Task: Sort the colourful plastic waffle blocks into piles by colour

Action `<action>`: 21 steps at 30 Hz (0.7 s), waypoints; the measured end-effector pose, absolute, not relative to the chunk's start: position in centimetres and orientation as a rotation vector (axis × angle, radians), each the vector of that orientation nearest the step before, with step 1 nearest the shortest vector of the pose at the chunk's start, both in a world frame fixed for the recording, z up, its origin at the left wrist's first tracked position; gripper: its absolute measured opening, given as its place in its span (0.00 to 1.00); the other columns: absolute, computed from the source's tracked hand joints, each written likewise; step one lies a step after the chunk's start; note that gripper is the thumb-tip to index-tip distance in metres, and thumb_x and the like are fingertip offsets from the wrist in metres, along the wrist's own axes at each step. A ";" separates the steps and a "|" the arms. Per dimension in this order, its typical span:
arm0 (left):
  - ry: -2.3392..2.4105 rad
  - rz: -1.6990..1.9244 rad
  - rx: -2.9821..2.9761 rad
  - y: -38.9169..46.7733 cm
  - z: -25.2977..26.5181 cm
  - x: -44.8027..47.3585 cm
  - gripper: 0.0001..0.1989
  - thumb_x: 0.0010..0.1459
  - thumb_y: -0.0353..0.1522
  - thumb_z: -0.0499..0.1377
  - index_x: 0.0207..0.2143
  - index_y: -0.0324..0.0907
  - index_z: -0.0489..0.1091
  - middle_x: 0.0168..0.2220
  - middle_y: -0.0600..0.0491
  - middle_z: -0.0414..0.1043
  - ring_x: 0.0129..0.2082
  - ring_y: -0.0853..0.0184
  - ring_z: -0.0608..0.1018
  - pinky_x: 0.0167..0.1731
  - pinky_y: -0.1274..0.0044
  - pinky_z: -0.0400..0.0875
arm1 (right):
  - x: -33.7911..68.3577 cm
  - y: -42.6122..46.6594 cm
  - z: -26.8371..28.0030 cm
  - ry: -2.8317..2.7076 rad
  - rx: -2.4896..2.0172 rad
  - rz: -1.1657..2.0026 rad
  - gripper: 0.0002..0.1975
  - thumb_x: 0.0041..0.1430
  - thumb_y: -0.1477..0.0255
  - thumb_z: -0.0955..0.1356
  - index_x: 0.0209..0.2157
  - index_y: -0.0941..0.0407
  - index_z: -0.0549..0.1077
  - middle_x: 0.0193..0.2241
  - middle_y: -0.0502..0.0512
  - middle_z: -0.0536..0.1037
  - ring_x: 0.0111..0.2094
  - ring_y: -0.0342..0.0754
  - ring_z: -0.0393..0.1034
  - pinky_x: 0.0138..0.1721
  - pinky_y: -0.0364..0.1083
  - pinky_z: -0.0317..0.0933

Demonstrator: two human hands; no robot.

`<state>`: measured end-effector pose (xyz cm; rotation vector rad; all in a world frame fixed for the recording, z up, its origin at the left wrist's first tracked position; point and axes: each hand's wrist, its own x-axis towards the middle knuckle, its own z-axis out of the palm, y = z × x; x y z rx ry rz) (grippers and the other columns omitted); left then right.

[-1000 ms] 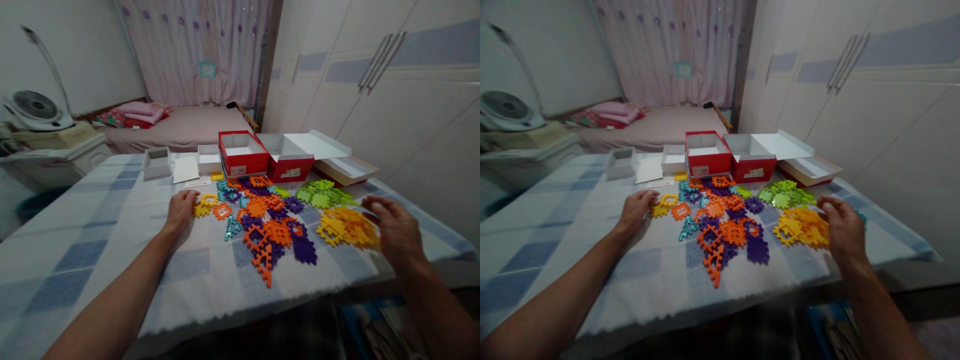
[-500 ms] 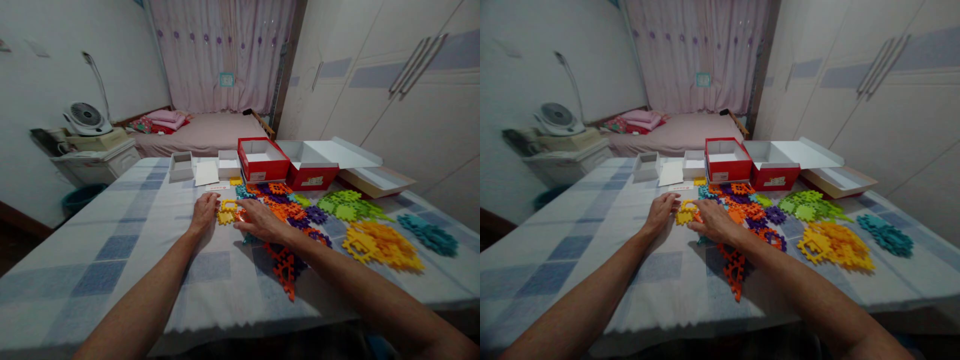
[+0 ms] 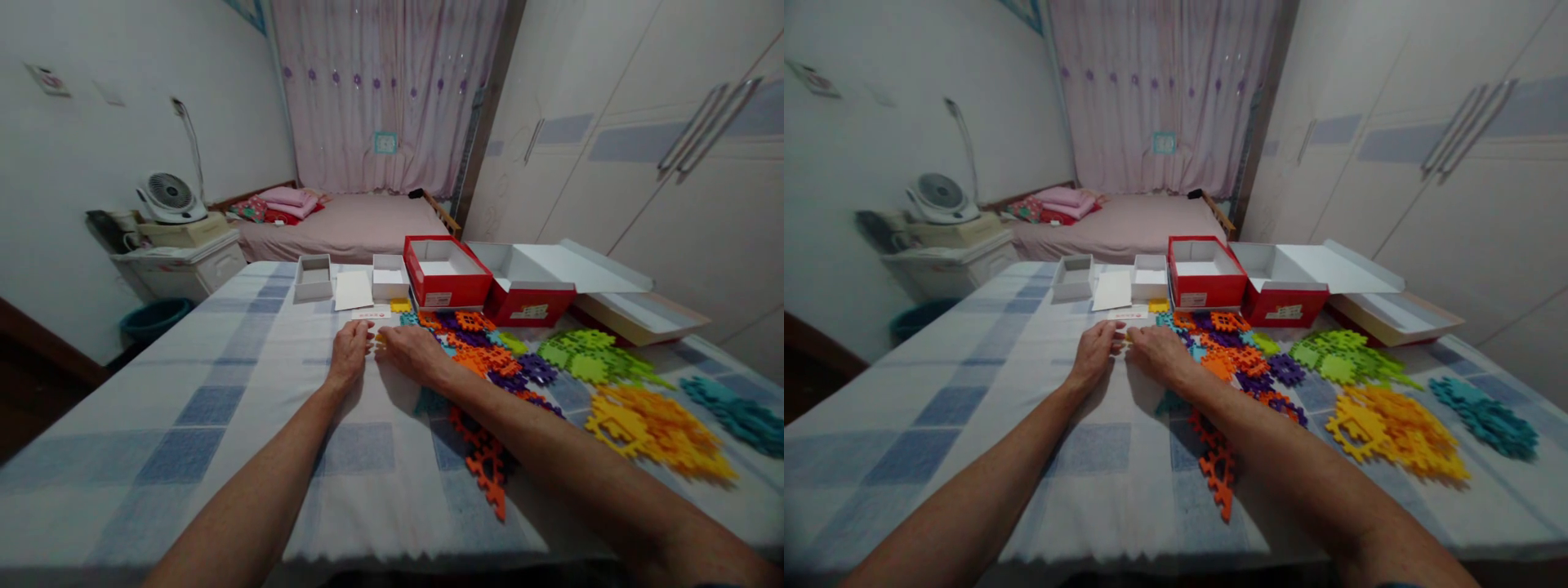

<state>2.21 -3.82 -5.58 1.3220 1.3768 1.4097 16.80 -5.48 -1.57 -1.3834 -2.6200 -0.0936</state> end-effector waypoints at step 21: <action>1.388 1.356 1.383 -3.6 -5.9 2.1 0.16 0.56 0.40 0.50 0.32 0.38 0.72 0.36 0.46 0.74 0.30 0.67 0.75 0.28 0.76 0.69 | 13.7 6.3 -1.5 -1.831 -2.077 0.434 0.22 0.56 0.69 0.65 0.50 0.66 0.72 0.52 0.76 0.70 0.49 0.60 0.70 0.42 0.49 0.65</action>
